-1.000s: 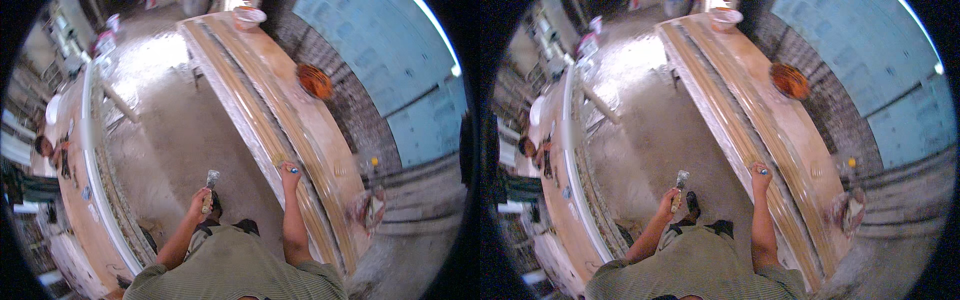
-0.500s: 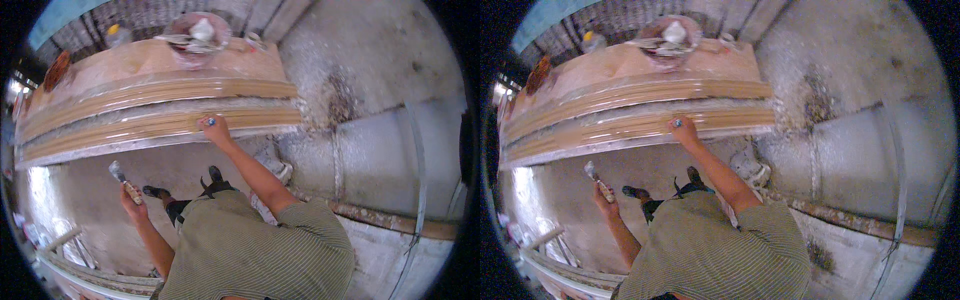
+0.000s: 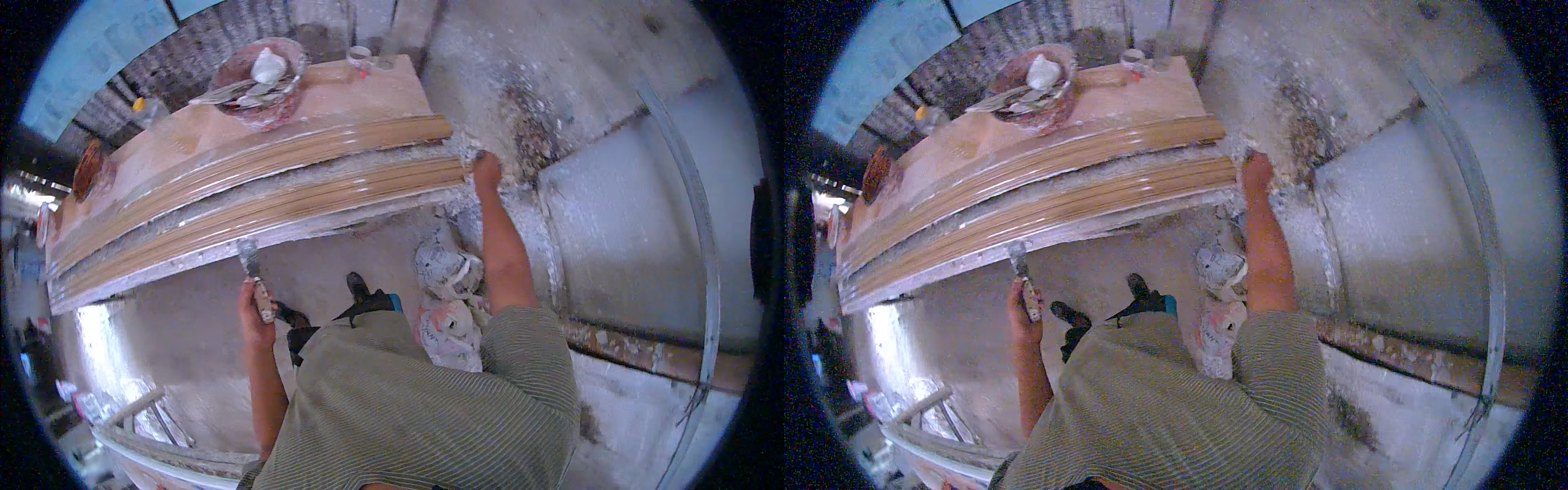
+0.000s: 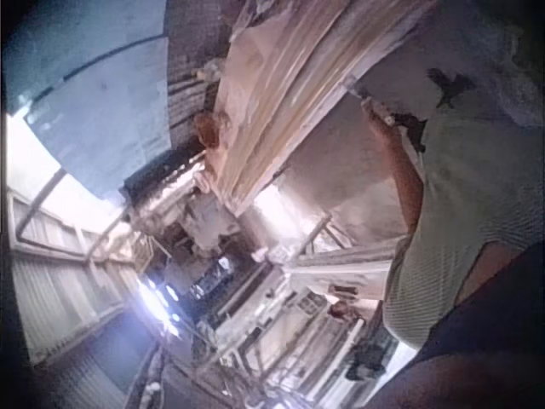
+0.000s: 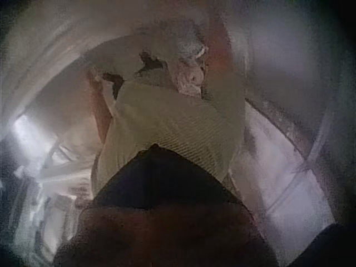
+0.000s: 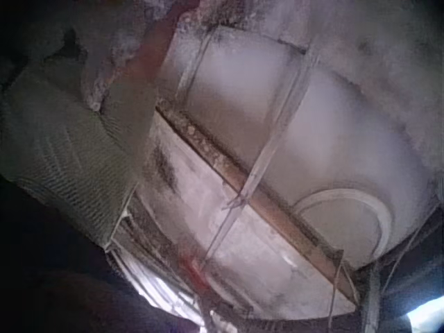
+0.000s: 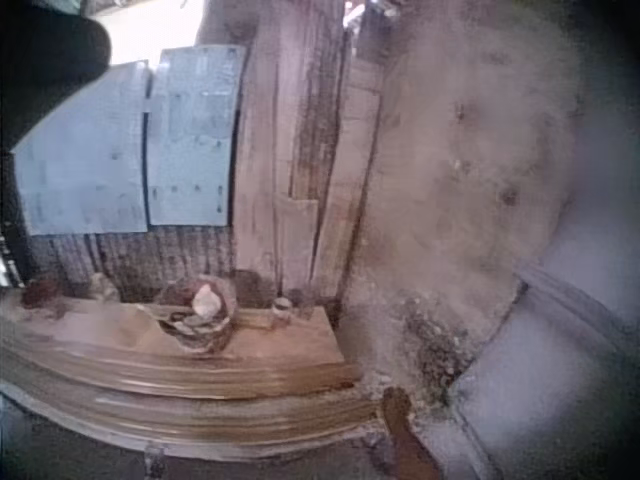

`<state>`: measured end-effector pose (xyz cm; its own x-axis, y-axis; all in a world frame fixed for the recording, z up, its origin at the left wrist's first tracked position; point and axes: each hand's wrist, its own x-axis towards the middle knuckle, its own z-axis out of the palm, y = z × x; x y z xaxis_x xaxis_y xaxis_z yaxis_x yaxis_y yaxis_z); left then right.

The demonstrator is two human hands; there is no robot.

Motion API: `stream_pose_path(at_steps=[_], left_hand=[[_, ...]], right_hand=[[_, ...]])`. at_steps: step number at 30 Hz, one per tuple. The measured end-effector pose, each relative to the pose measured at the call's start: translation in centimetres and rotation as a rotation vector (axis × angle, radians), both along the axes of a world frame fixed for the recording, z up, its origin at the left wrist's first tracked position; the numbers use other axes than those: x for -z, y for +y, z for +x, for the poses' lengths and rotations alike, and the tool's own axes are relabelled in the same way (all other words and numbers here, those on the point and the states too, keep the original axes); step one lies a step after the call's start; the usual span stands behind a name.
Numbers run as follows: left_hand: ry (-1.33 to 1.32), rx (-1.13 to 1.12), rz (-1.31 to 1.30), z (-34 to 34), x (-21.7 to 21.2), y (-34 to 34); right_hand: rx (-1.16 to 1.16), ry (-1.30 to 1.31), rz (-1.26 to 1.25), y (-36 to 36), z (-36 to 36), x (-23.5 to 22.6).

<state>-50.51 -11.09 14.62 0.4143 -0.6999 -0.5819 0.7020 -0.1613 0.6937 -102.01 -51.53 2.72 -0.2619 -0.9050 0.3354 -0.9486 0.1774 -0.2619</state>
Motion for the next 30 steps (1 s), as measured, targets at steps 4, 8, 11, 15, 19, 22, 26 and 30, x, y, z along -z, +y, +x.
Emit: stream_pose_path(at_steps=[4,8,11,15,19,22,26,30], left_hand=[[0.003,0.038,-0.026,-0.8,0.7,0.6],[-0.031,-0.030,0.155,-0.2,0.6,2.5],[0.020,-0.017,0.121,1.5,1.0,3.9],[0.045,-0.092,0.130,5.5,1.6,6.5],[0.115,-0.252,0.180,10.9,3.9,9.9],[0.058,-0.249,0.071,16.0,4.2,11.5],[0.085,-0.308,0.057,23.7,3.4,14.5],[0.087,-0.326,0.044,30.9,3.1,18.4]], right_hand=[[-0.068,0.070,-0.056,-1.3,1.1,-2.3],[-0.285,-0.093,0.011,4.4,14.2,-2.0],[-0.327,-0.186,0.006,7.1,22.9,-1.1],[-0.396,-0.448,0.174,11.9,37.5,0.7],[-0.670,-0.766,0.256,21.0,57.8,0.0],[-0.664,-0.872,0.238,26.2,72.6,-0.6],[-0.699,-1.255,0.615,27.4,85.5,-1.1],[-0.740,-1.313,0.670,26.2,83.5,0.8]])
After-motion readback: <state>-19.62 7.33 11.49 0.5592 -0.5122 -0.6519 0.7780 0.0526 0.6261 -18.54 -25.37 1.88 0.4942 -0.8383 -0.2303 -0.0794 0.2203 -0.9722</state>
